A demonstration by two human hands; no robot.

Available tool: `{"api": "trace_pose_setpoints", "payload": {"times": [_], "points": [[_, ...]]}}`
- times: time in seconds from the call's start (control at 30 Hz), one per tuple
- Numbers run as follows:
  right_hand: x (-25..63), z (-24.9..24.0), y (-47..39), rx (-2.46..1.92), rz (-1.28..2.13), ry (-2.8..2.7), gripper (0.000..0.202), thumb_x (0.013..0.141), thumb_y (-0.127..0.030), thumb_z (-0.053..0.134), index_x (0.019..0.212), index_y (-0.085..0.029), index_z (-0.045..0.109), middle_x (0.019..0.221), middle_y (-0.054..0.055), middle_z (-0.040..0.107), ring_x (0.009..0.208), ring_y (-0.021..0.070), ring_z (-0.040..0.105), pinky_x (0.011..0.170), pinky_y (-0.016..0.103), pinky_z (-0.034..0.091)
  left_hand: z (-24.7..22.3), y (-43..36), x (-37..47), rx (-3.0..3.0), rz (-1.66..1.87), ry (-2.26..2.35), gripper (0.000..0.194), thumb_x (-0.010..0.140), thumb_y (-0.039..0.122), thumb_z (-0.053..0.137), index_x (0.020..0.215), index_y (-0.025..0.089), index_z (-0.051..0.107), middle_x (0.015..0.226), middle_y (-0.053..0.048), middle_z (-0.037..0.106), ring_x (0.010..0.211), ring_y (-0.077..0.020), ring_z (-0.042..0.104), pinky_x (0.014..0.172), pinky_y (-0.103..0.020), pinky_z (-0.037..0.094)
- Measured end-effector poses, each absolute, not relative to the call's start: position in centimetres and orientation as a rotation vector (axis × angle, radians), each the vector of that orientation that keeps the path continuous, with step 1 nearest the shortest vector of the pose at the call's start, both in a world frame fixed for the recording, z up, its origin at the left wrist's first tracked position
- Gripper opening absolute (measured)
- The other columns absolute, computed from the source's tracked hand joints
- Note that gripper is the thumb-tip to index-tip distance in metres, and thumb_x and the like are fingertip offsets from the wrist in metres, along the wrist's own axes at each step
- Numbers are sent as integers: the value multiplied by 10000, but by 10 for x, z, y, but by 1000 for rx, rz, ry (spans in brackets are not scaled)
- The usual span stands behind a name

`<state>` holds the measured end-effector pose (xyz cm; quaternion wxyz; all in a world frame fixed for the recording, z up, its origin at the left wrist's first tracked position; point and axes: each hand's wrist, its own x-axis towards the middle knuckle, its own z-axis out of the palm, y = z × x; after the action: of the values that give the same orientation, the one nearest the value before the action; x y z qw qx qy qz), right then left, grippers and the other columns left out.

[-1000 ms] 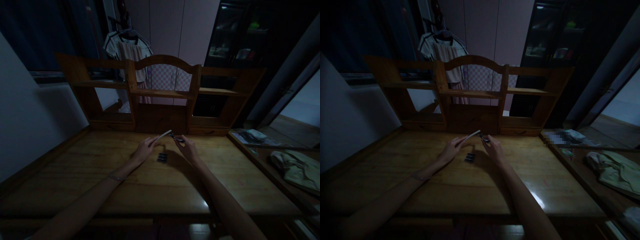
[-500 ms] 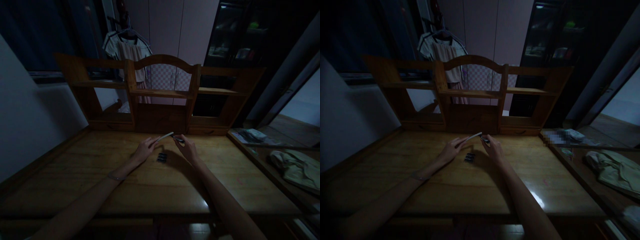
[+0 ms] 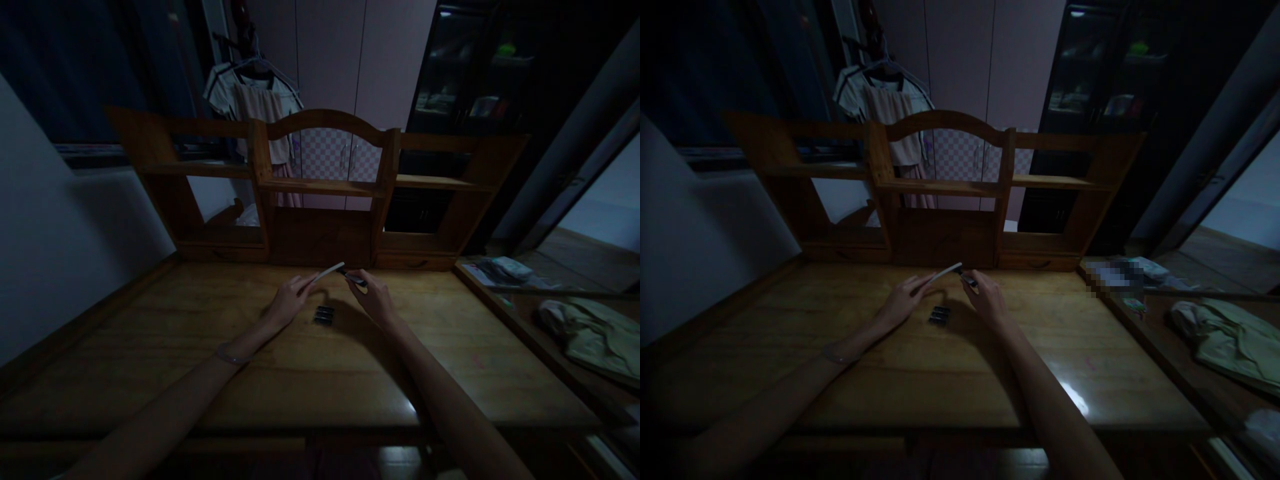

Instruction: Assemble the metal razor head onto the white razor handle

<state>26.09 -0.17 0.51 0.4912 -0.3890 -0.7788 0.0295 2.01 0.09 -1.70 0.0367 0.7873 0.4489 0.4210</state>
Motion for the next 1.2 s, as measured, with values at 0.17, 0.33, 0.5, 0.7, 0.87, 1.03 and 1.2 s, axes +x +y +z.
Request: {"api": "trace_pose_setpoints", "payload": {"times": [0.17,0.33,0.5,0.7,0.87,1.03,1.2], "points": [[260,6,-3,-935,67,-1875,167,895,-267,508,1022,-221,608,965,55,677,854,186,637,774,301,486,-20,7,13,2332,1318,1452,323,912,336,481,1201,258,601,972,-55,674,862,-188,626,788,-335,502],[259,7,-4,-940,77,-1896,160,898,-266,505,1011,-219,608,950,55,676,841,187,635,768,303,487,-14,3,14,2285,1401,1374,350,914,332,480,1244,253,564,1089,-57,652,958,-183,616,841,-323,490],[260,6,-3,-953,72,-1895,160,896,-261,500,1008,-219,607,948,58,671,836,189,632,760,305,484,-15,1,20,2350,1290,1335,325,916,326,476,1215,264,588,1006,-41,673,886,-172,626,797,-306,499],[261,9,-5,-949,72,-1886,157,900,-263,491,1002,-214,599,943,61,668,850,190,627,772,303,479,-16,9,8,2224,1365,1484,311,897,363,498,1145,238,640,996,-58,683,892,-198,634,813,-337,496],[261,9,-4,-950,76,-1908,155,902,-261,486,1001,-212,595,943,58,666,846,187,627,771,300,479,-12,3,12,2262,1398,1339,341,902,343,497,1213,242,594,1032,-61,668,927,-182,620,824,-313,488],[261,10,-4,-955,64,-1896,160,900,-263,486,1001,-214,599,949,63,666,850,190,629,778,301,483,-14,2,18,2309,1335,1334,311,902,347,500,1167,243,627,945,-55,673,844,-172,622,776,-310,496],[262,13,-6,-969,50,-1880,171,899,-278,480,993,-214,607,934,72,671,845,196,633,772,310,491,-10,3,9,2265,1402,1372,333,904,341,496,1210,255,594,1028,-55,665,908,-181,622,820,-325,495]]}}
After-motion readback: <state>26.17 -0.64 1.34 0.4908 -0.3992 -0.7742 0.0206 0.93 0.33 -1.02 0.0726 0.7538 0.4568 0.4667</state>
